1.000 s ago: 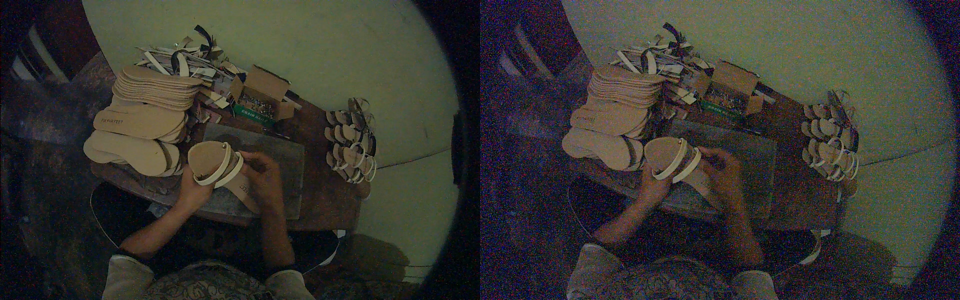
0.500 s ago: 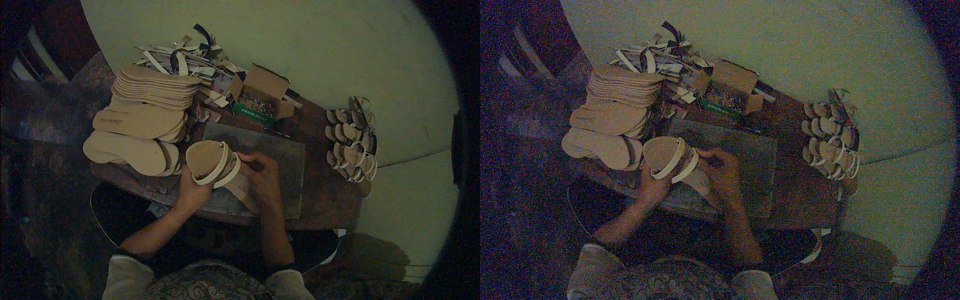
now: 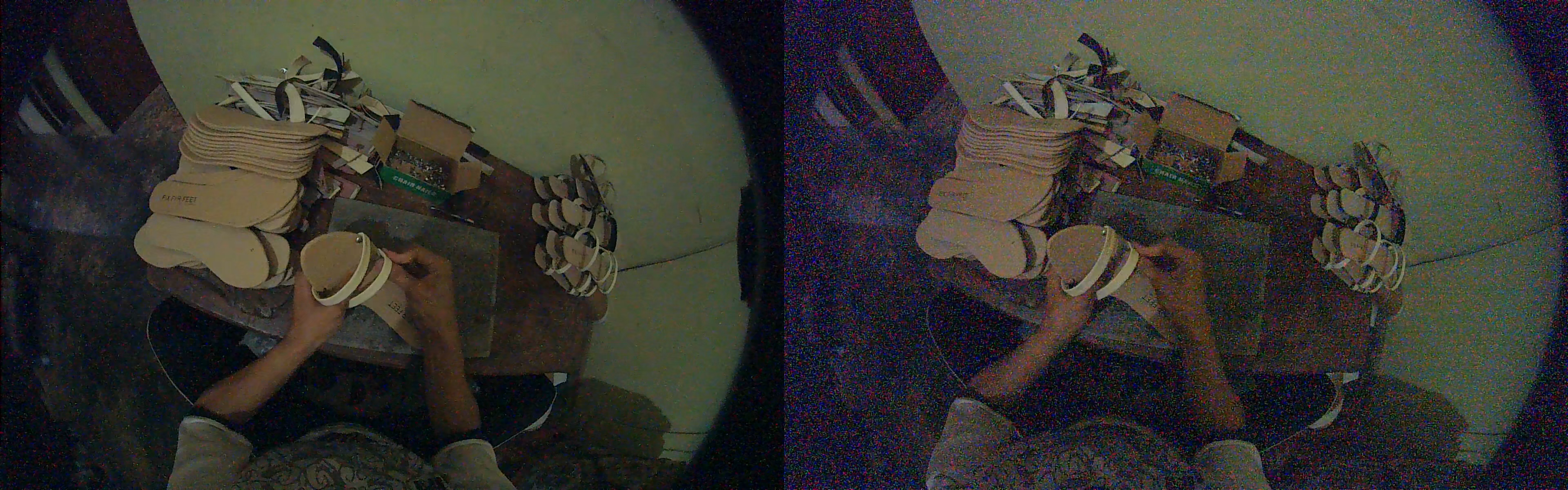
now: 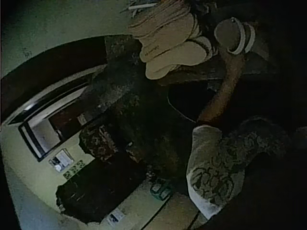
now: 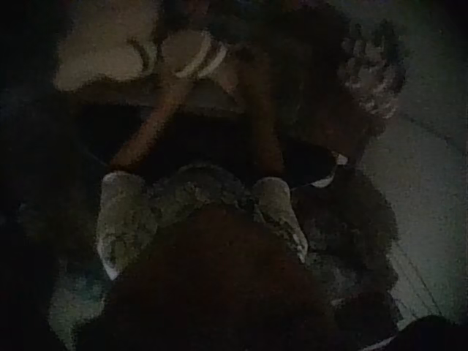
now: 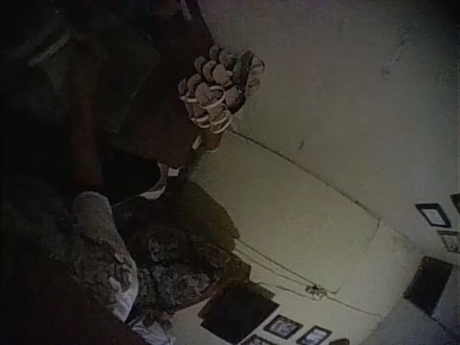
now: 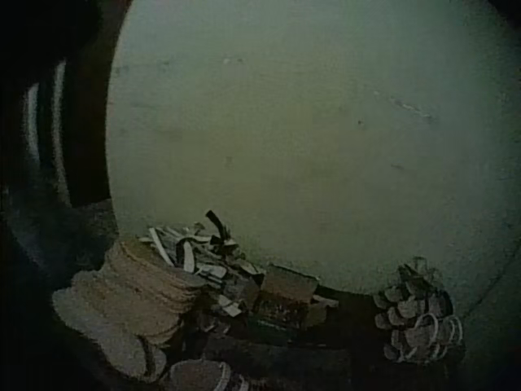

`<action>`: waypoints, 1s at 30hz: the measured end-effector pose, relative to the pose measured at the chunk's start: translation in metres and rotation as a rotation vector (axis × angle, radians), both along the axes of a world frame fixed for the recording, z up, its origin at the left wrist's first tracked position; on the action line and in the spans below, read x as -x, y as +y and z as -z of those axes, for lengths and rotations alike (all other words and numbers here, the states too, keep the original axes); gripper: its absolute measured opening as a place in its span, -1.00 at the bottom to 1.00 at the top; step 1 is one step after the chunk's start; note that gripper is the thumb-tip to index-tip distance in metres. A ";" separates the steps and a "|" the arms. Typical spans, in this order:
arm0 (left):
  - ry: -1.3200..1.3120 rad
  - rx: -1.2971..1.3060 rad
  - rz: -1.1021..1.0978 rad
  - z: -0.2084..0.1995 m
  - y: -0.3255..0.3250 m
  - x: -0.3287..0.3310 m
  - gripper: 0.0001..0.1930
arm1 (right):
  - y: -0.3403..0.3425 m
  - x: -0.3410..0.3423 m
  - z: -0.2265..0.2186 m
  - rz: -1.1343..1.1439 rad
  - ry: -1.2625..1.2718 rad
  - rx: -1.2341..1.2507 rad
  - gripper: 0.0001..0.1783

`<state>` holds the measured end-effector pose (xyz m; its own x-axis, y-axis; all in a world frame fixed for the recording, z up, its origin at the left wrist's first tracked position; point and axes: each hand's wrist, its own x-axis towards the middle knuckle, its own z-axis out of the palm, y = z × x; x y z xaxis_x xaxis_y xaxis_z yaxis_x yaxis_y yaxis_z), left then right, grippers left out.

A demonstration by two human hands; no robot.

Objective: The person assembles a sandal by attaching a white strap to a beige sole. They position the strap, secure it with a nail, and hammer the nail into the sole using a hammer. The process is repeated to attach multiple straps to the sole.

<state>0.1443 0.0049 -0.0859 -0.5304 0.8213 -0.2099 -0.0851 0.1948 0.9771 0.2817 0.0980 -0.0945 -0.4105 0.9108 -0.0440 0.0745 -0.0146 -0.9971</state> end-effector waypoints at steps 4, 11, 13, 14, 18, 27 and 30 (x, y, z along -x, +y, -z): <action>-0.015 0.010 0.029 -0.013 0.002 0.000 -0.52 | -0.002 0.001 -0.003 0.008 0.014 -0.013 -0.83; 0.006 0.037 0.016 0.001 0.000 0.001 -0.53 | -0.001 0.002 0.003 0.020 0.009 -0.053 -0.88; 0.017 0.033 0.020 0.002 0.000 0.002 -0.53 | 0.000 0.001 0.007 0.015 0.081 -0.036 -0.89; -0.008 0.030 0.016 -0.001 0.001 0.001 -0.54 | 0.001 0.000 0.010 0.008 0.083 -0.048 -0.90; -0.086 -0.054 0.012 -0.002 0.004 0.001 -0.54 | -0.004 0.004 -0.005 0.020 0.113 0.013 -0.90; -0.005 0.013 0.002 0.003 0.003 0.003 -0.55 | 0.000 0.003 0.006 0.027 0.078 0.031 -0.94; -0.040 0.048 0.002 -0.012 0.005 0.000 -0.57 | 0.002 0.002 0.009 0.025 0.050 0.040 -0.96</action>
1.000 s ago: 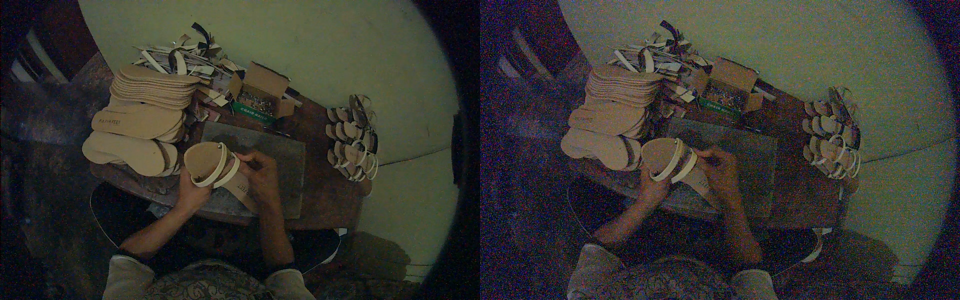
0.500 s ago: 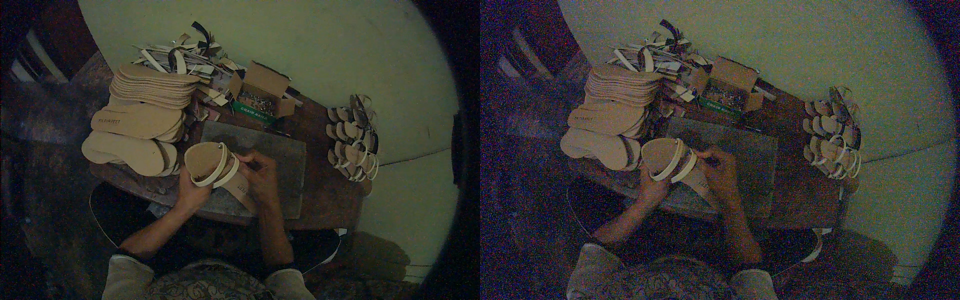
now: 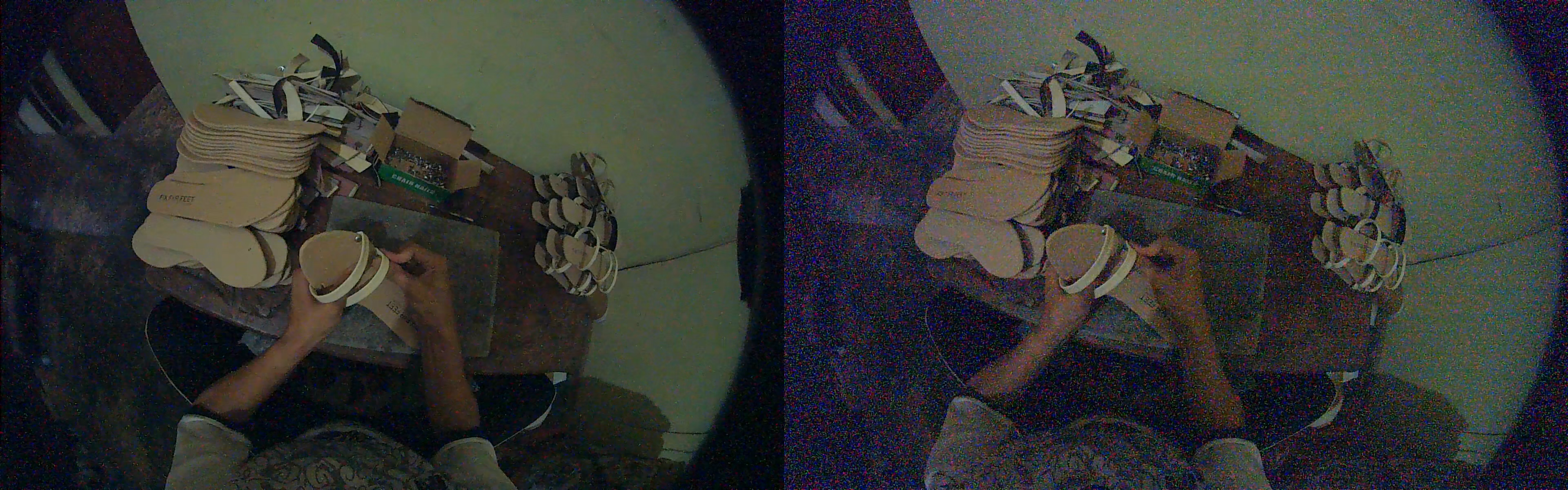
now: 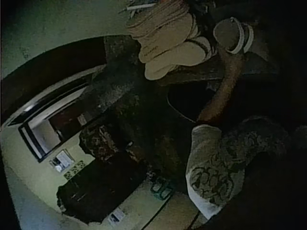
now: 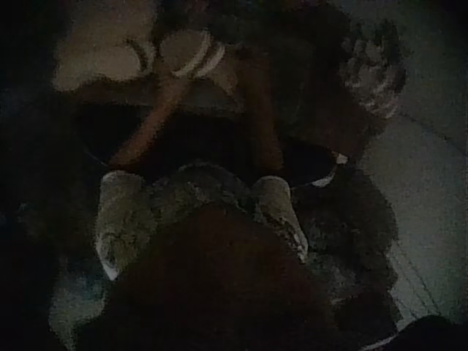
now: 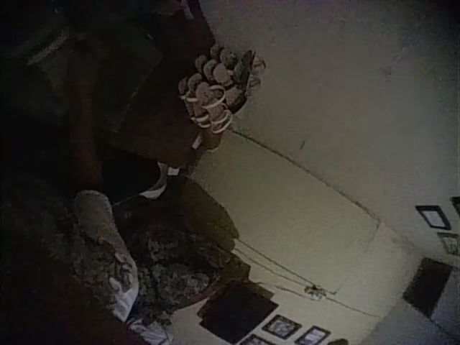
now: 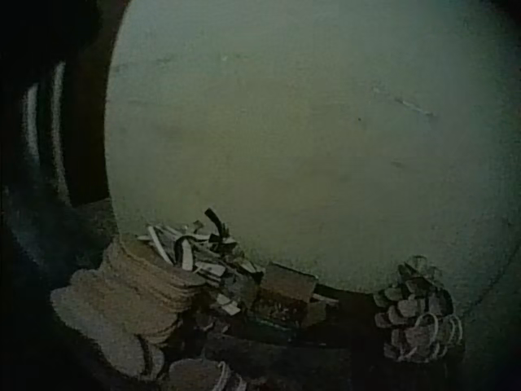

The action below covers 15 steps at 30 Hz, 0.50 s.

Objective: The person assembles a sandal by attaching a white strap to a beige sole. They position the strap, secure it with a nail, and hammer the nail into the sole using a hammer. The process is repeated to attach multiple straps to the sole.

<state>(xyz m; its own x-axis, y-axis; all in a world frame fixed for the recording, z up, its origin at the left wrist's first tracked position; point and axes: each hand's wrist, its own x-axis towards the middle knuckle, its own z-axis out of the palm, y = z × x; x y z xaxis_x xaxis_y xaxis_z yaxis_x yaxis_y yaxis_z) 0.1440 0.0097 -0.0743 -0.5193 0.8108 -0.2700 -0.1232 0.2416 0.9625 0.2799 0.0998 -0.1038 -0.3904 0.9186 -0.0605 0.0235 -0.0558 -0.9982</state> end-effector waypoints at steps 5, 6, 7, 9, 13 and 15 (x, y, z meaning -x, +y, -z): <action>-0.023 -0.042 0.008 -0.003 0.000 0.000 -0.59 | -0.002 0.002 -0.005 0.011 0.084 0.057 -0.91; -0.027 -0.059 0.009 -0.001 0.000 0.000 -0.59 | -0.002 0.001 -0.004 0.003 0.097 0.057 -0.91; -0.032 -0.077 0.010 0.000 -0.001 0.000 -0.60 | -0.002 0.002 -0.005 -0.005 0.111 0.057 -0.91; -0.045 -0.072 0.013 0.003 -0.001 0.000 -0.61 | -0.006 0.005 -0.016 0.015 0.169 0.076 -0.91; 0.044 -0.016 0.045 0.006 -0.002 0.003 -0.65 | -0.008 0.009 -0.026 0.041 0.006 0.071 -0.91; 0.010 -0.014 0.023 0.001 -0.001 0.001 -0.66 | -0.004 0.005 -0.018 0.019 0.014 0.024 -0.90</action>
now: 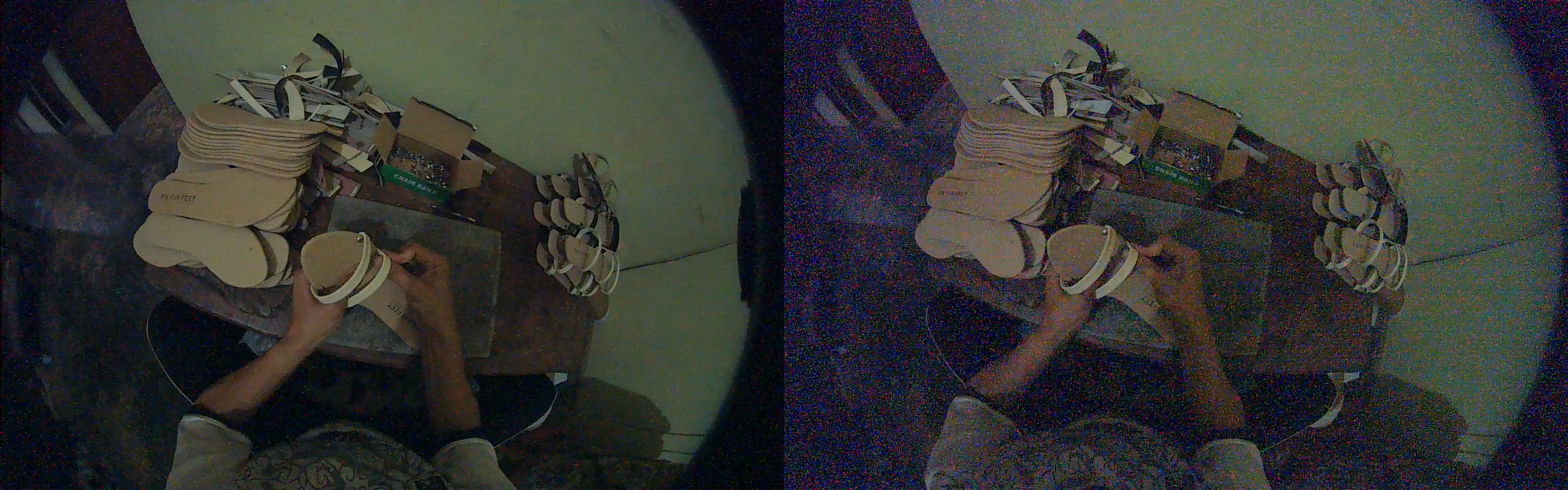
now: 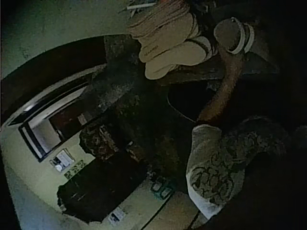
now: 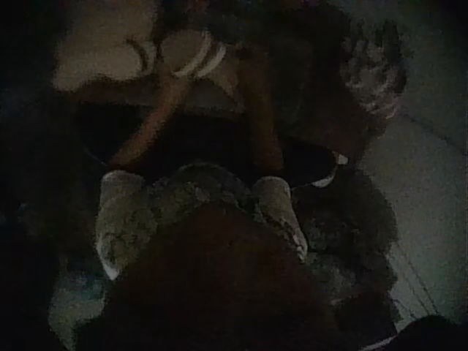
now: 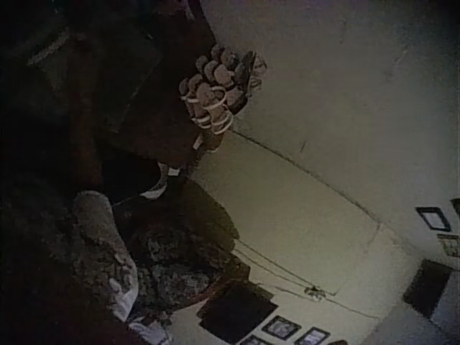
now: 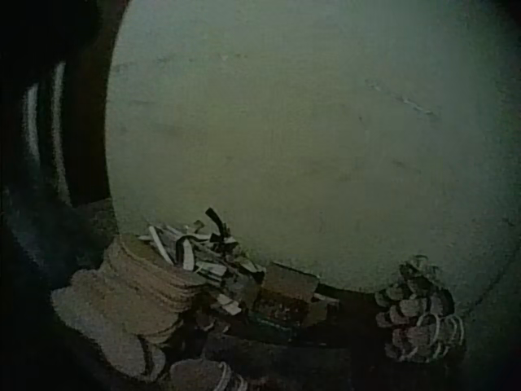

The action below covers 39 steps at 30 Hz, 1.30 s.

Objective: The person assembles a sandal by attaching a white strap to a beige sole. They position the strap, secure it with a nail, and hammer the nail into the sole using a hammer. The process is repeated to attach multiple straps to the sole.

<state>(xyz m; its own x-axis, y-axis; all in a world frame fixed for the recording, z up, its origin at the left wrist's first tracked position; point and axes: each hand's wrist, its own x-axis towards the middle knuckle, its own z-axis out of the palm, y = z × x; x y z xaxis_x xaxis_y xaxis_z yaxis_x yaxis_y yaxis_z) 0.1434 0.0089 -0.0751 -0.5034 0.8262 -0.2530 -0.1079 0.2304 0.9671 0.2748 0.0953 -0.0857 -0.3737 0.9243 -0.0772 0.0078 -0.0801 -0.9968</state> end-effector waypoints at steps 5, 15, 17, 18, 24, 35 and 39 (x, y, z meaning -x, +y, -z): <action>-0.017 -0.024 0.006 -0.001 0.001 0.000 -0.66 | 0.002 -0.001 0.006 -0.018 0.006 -0.043 -0.94; -0.175 -0.197 0.061 0.046 0.003 0.011 -0.59 | -0.001 0.001 -0.009 -0.013 0.068 0.100 -0.78; -0.126 -0.136 0.056 0.021 0.004 0.008 -0.57 | -0.002 0.002 -0.011 -0.016 0.054 0.080 -0.76; -0.069 -0.089 0.050 0.005 0.004 0.007 -0.56 | -0.003 0.002 -0.014 -0.011 0.020 0.075 -0.75; -0.110 -0.102 0.057 0.005 0.005 0.008 -0.54 | 0.002 -0.001 -0.009 -0.057 0.024 0.047 -0.80; -0.143 -0.045 0.089 -0.002 0.006 0.011 -0.54 | 0.008 0.002 -0.011 -0.109 0.063 0.046 -0.86; -0.217 -0.144 0.101 0.004 0.007 0.010 -0.55 | 0.010 -0.001 -0.007 -0.095 0.008 0.076 -0.83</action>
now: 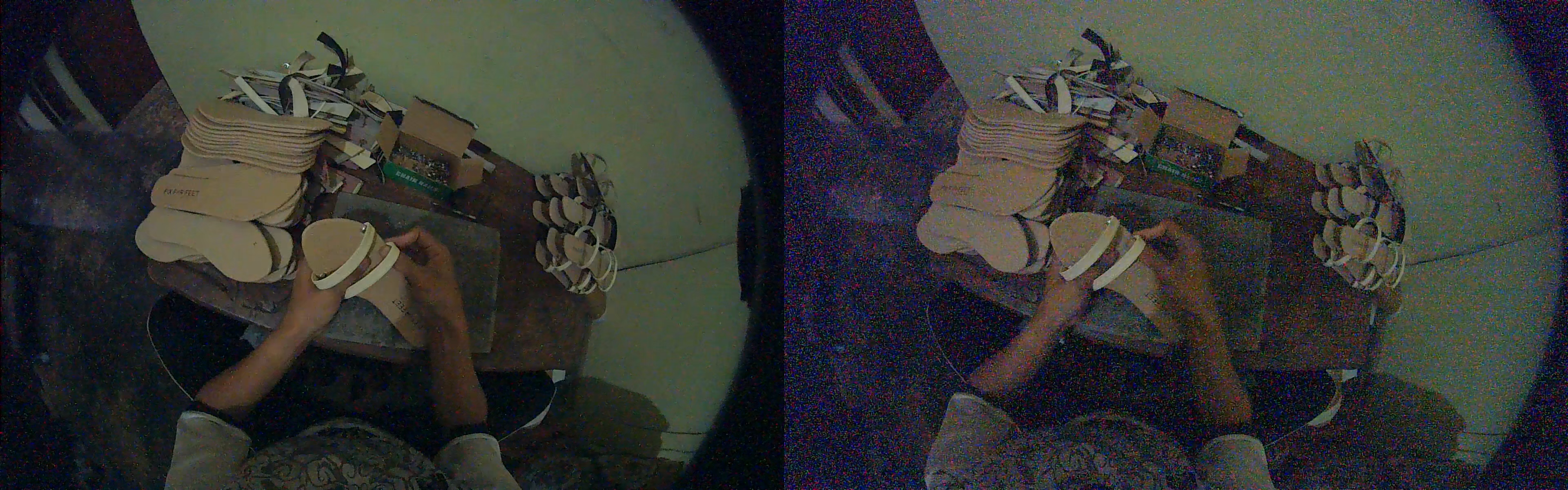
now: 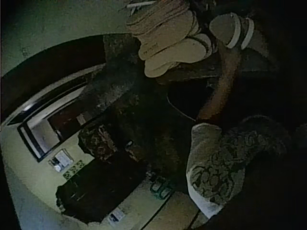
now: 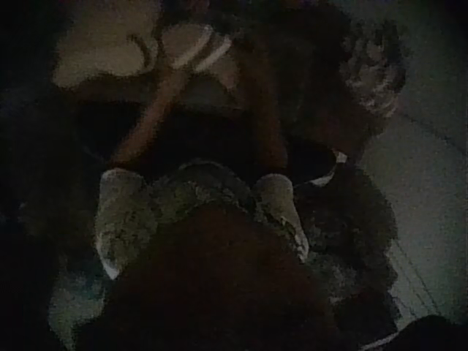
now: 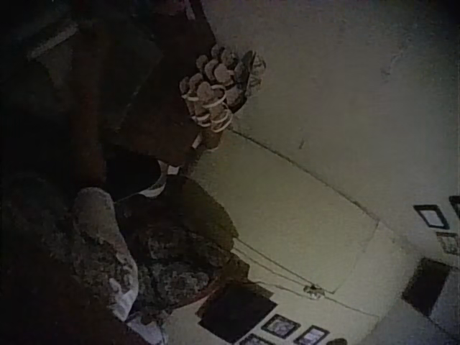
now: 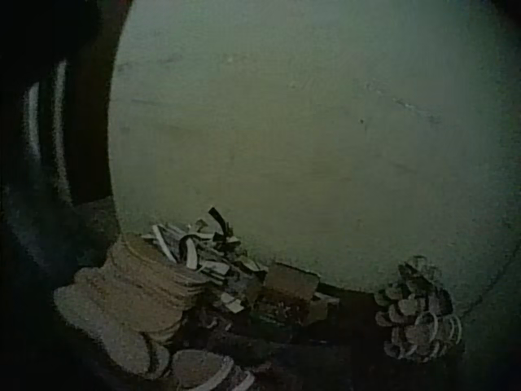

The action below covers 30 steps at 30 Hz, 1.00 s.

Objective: The person assembles a sandal by attaching a white strap to a beige sole. They position the strap, secure it with a nail, and hammer the nail into the sole using a hammer. The process is repeated to attach multiple straps to the sole.

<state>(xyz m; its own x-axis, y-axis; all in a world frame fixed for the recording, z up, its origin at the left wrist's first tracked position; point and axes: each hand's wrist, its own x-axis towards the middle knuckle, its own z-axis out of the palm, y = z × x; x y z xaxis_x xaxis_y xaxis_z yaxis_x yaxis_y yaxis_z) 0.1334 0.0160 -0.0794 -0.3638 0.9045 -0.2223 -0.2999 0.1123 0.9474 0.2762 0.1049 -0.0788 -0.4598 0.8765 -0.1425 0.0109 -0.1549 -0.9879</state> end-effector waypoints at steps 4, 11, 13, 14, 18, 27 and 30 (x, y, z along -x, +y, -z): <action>0.041 0.043 -0.028 -0.003 -0.002 -0.001 -0.57 | -0.002 0.001 -0.009 -0.013 -0.050 -0.083 -0.82; 0.049 0.070 -0.008 -0.007 0.001 0.000 -0.58 | -0.006 0.004 -0.006 0.023 0.036 -0.025 -0.84; 0.058 0.053 0.008 -0.007 0.001 -0.001 -0.58 | 0.001 -0.001 0.008 -0.013 0.043 -0.089 -0.85; 0.059 0.055 0.020 -0.006 0.001 0.000 -0.58 | 0.002 -0.003 0.011 -0.019 0.034 -0.092 -0.85; 0.009 0.038 0.011 0.000 0.001 0.002 -0.59 | 0.001 0.000 0.007 -0.037 -0.006 -0.031 -0.80; -0.034 0.107 -0.016 -0.009 0.001 0.001 -0.59 | -0.022 -0.008 -0.025 -0.033 -0.243 -0.298 -0.50; -0.025 0.139 -0.040 -0.023 -0.001 -0.002 -0.60 | -0.031 -0.010 -0.030 -0.053 -0.279 -0.446 -0.46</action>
<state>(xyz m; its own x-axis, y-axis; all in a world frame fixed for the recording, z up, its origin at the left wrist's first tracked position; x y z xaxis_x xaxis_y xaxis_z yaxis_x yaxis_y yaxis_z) 0.1355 0.0152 -0.0563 -0.3921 0.8492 -0.3538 -0.3300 0.2291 0.9158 0.2862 0.0740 -0.0485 -0.5029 0.8566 0.1160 0.2788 0.2878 -0.9162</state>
